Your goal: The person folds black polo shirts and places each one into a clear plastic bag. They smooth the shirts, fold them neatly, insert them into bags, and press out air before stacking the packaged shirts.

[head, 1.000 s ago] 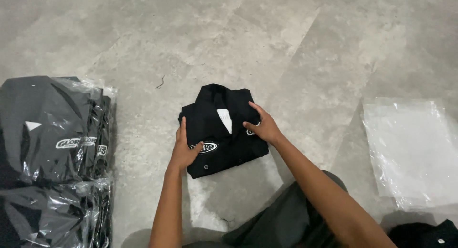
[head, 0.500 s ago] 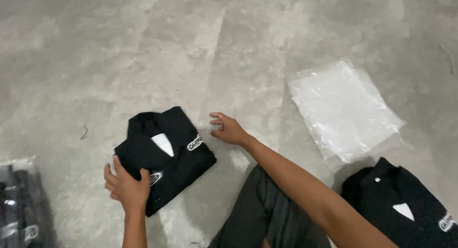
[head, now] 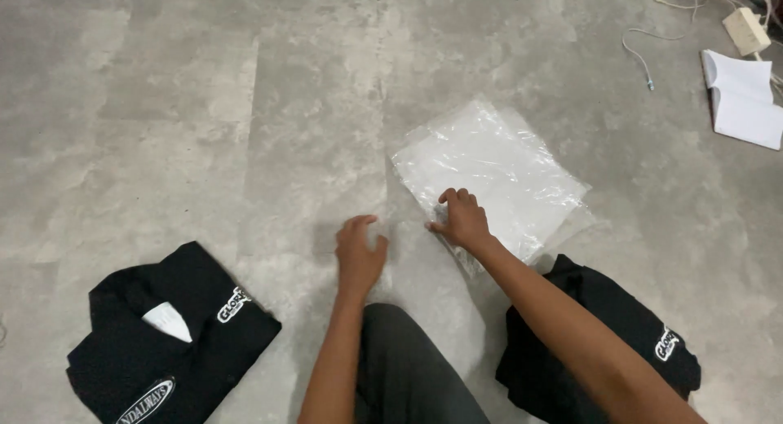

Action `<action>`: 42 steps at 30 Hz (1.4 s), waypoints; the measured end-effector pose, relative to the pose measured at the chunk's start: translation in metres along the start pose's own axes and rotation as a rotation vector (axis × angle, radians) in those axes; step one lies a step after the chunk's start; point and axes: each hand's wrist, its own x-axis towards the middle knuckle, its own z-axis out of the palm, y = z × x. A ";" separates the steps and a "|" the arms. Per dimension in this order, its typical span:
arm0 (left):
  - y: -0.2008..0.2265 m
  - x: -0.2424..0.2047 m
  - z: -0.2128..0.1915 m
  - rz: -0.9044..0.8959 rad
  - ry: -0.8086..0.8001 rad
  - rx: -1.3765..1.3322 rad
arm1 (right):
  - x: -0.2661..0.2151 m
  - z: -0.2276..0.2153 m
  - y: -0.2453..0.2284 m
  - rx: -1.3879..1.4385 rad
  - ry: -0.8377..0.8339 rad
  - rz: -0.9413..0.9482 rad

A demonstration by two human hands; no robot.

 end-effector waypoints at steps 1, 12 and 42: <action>0.013 0.002 0.016 -0.002 -0.004 -0.001 | 0.005 0.008 0.014 -0.001 -0.003 0.003; 0.081 0.032 0.073 0.206 -0.353 0.265 | 0.009 -0.019 0.050 0.410 0.032 0.048; 0.061 0.175 0.155 0.191 -0.666 0.879 | -0.050 -0.072 0.029 0.401 0.717 -0.348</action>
